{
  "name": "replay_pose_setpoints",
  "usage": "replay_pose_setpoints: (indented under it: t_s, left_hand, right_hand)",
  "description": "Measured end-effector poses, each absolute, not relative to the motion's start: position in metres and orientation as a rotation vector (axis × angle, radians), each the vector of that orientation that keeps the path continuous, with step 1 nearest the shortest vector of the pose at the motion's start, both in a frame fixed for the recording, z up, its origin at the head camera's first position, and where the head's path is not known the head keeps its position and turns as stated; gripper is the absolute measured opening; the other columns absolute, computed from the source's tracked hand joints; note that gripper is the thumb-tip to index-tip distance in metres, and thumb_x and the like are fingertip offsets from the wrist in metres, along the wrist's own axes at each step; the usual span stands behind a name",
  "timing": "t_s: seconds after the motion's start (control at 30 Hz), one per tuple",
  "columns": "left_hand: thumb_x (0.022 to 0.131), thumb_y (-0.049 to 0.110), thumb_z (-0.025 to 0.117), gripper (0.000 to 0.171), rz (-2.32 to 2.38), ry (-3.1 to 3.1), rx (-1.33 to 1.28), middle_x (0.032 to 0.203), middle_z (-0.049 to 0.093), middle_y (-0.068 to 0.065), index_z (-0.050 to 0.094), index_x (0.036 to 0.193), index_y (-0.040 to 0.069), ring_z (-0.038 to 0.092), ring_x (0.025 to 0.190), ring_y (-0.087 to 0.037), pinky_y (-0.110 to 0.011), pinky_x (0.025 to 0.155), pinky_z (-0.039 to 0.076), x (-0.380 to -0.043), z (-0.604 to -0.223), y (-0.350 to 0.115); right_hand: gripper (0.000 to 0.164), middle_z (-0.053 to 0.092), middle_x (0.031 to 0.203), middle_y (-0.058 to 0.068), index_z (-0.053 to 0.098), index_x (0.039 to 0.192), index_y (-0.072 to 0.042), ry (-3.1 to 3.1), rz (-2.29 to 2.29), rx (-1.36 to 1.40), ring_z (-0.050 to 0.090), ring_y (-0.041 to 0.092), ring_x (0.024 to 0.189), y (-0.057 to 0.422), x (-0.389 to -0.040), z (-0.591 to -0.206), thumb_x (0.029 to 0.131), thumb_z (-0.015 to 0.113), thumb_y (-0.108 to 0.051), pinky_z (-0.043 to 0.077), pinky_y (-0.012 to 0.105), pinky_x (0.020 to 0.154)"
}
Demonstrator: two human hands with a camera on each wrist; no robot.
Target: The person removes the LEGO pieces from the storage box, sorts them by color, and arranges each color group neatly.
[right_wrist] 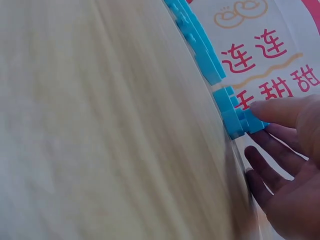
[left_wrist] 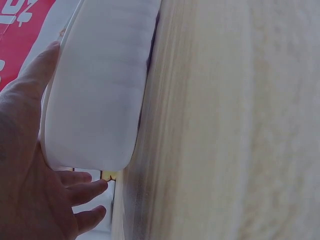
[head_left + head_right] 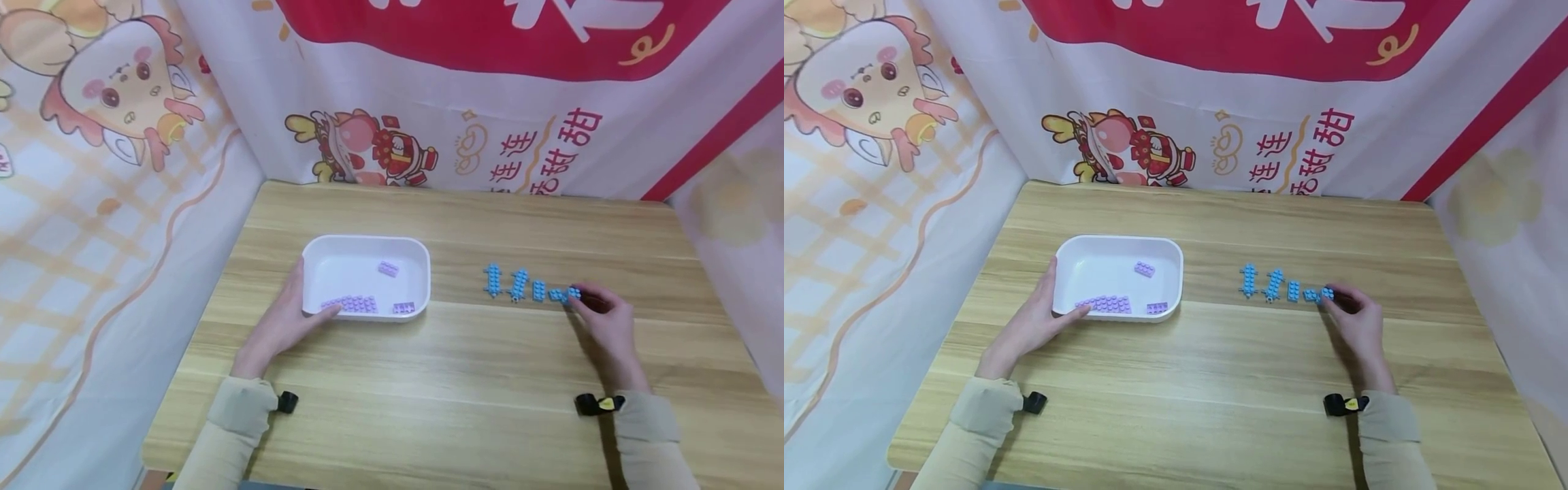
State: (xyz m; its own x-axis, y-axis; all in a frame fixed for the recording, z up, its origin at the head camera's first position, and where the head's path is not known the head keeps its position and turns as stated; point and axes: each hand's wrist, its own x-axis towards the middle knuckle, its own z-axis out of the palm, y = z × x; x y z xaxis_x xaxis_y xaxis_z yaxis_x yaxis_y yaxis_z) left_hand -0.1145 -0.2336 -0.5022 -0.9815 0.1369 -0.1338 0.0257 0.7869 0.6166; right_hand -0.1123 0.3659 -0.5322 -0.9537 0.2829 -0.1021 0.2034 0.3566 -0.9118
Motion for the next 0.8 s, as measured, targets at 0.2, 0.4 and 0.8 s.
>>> replay_pose_setpoints:
  t_s: [0.2, 0.4, 0.8]
  left_hand:
    - [0.092, 0.083, 0.067, 0.136, 0.950, 2.800, 0.116, 0.187, -0.010, -0.011, -0.021, 0.175, 0.021, 0.007, 0.173, -0.045, -0.069, 0.139, 0.015, -0.115, -0.502, -0.234]
    - [0.093, 0.081, 0.068, 0.135, 0.952, 2.806, 0.138, 0.187, -0.009, -0.013, -0.023, 0.174, 0.023, 0.007, 0.173, -0.045, -0.068, 0.139, 0.016, -0.117, -0.503, -0.232]
    - [0.092, 0.082, 0.068, 0.136, 0.945, 2.798, 0.128, 0.187, -0.010, -0.013, -0.022, 0.174, 0.021, 0.006, 0.173, -0.045, -0.069, 0.139, 0.015, -0.117, -0.502, -0.233]
  right_hand:
    - [0.047, 0.070, 0.106, -0.028, 0.070, 0.145, -0.004, -2.556, 1.651, -0.476, 0.066, -0.005, 0.100, 0.372, -0.114, -0.530, 0.104, 0.079, -0.022, 0.054, 0.004, 0.084]
    - [0.046, 0.068, 0.104, -0.032, 0.069, 0.145, 0.000, -2.608, 1.562, -0.436, 0.064, -0.009, 0.100, 0.383, -0.113, -0.531, 0.104, 0.077, -0.020, 0.054, 0.003, 0.083]
    - [0.039, 0.066, 0.102, -0.035, 0.069, 0.136, 0.012, -2.738, 1.384, -0.167, 0.060, -0.018, 0.095, 0.398, -0.115, -0.537, 0.101, 0.078, -0.006, 0.050, -0.001, 0.081]
